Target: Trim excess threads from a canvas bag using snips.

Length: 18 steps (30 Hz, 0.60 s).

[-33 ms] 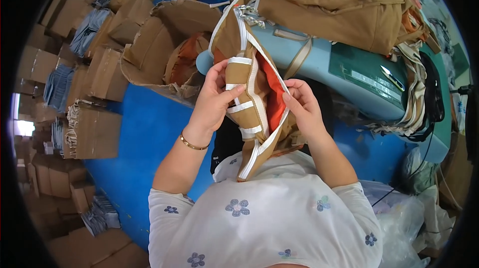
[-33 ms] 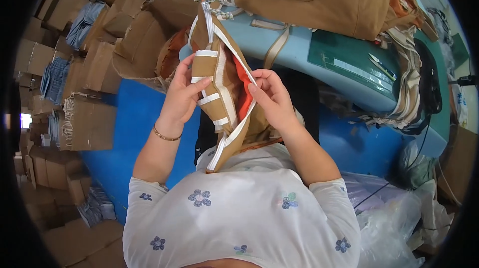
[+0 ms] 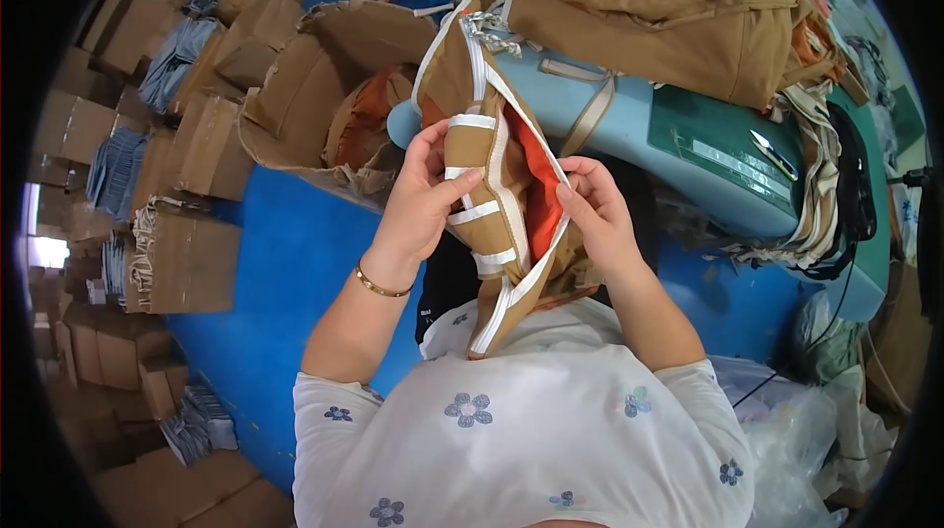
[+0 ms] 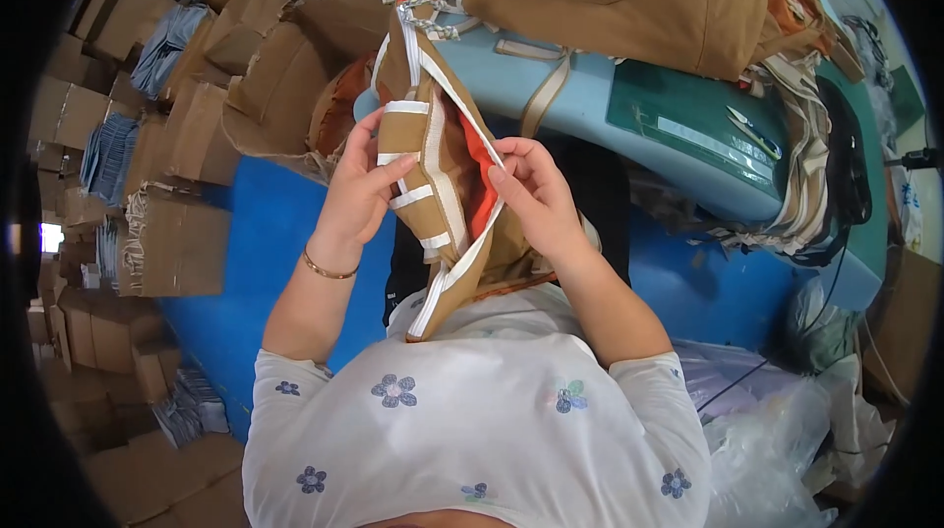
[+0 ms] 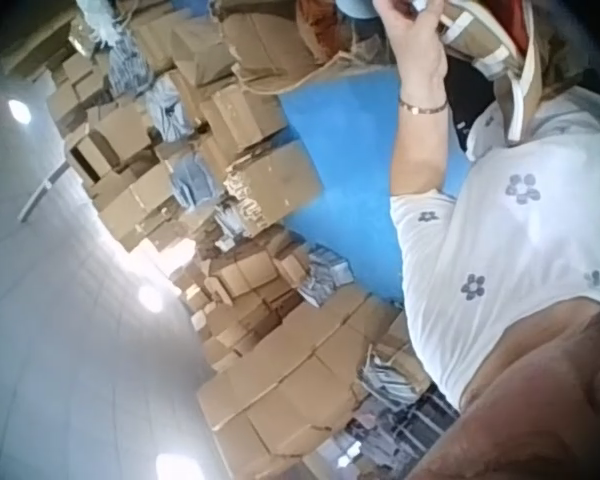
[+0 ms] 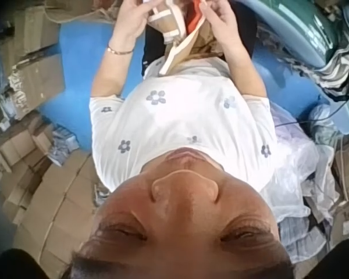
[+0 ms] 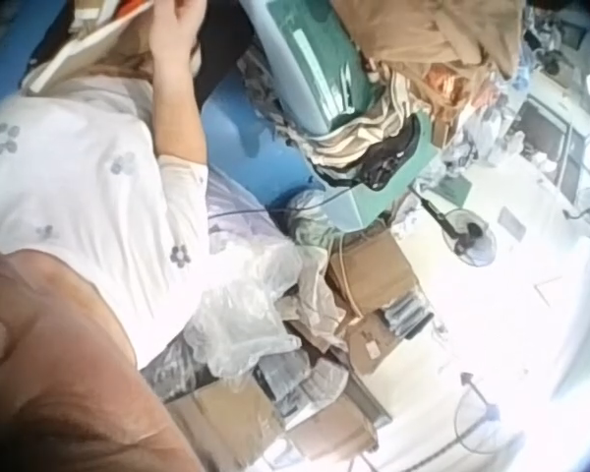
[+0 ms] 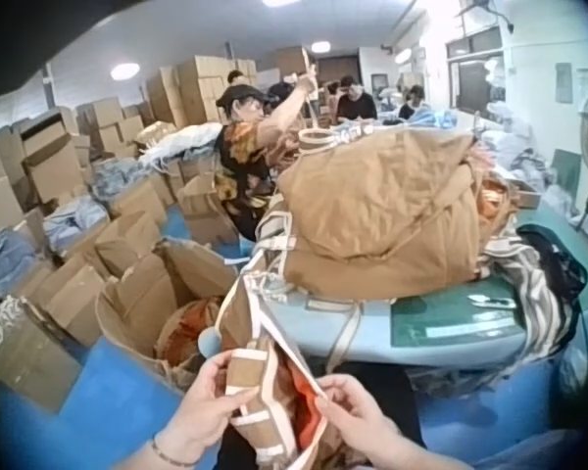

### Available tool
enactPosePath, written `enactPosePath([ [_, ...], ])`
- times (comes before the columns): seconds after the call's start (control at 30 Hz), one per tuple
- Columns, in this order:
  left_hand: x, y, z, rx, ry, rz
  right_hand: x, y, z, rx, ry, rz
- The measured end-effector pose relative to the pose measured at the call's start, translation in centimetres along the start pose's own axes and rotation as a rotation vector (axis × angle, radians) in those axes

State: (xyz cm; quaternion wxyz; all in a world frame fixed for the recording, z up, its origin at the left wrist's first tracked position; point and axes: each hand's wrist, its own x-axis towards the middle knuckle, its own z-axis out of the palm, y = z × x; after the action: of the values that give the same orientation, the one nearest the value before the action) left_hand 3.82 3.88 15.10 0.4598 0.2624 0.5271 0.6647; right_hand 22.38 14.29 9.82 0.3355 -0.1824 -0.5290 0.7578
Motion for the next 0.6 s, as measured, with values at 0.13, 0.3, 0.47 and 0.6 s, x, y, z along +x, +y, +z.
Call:
enactPosePath([
  [0.13,-0.4,0.1,0.0,-0.014,0.005,-0.030,0.0,0.4,0.4,-0.014,-0.021,-0.021],
  [0.3,-1.0,0.0,-0.3,-0.024,0.041,-0.050,0.1,0.6,1.4,0.041,-0.020,-0.046],
  [0.47,-1.4,-0.5,-2.0,0.074,0.094,0.102,1.3,0.5,0.8,0.358,0.256,-0.026],
  [0.6,-1.9,-0.1,-3.0,0.192,0.097,0.150,1.9,0.0,-0.1,0.388,0.276,-0.003],
])
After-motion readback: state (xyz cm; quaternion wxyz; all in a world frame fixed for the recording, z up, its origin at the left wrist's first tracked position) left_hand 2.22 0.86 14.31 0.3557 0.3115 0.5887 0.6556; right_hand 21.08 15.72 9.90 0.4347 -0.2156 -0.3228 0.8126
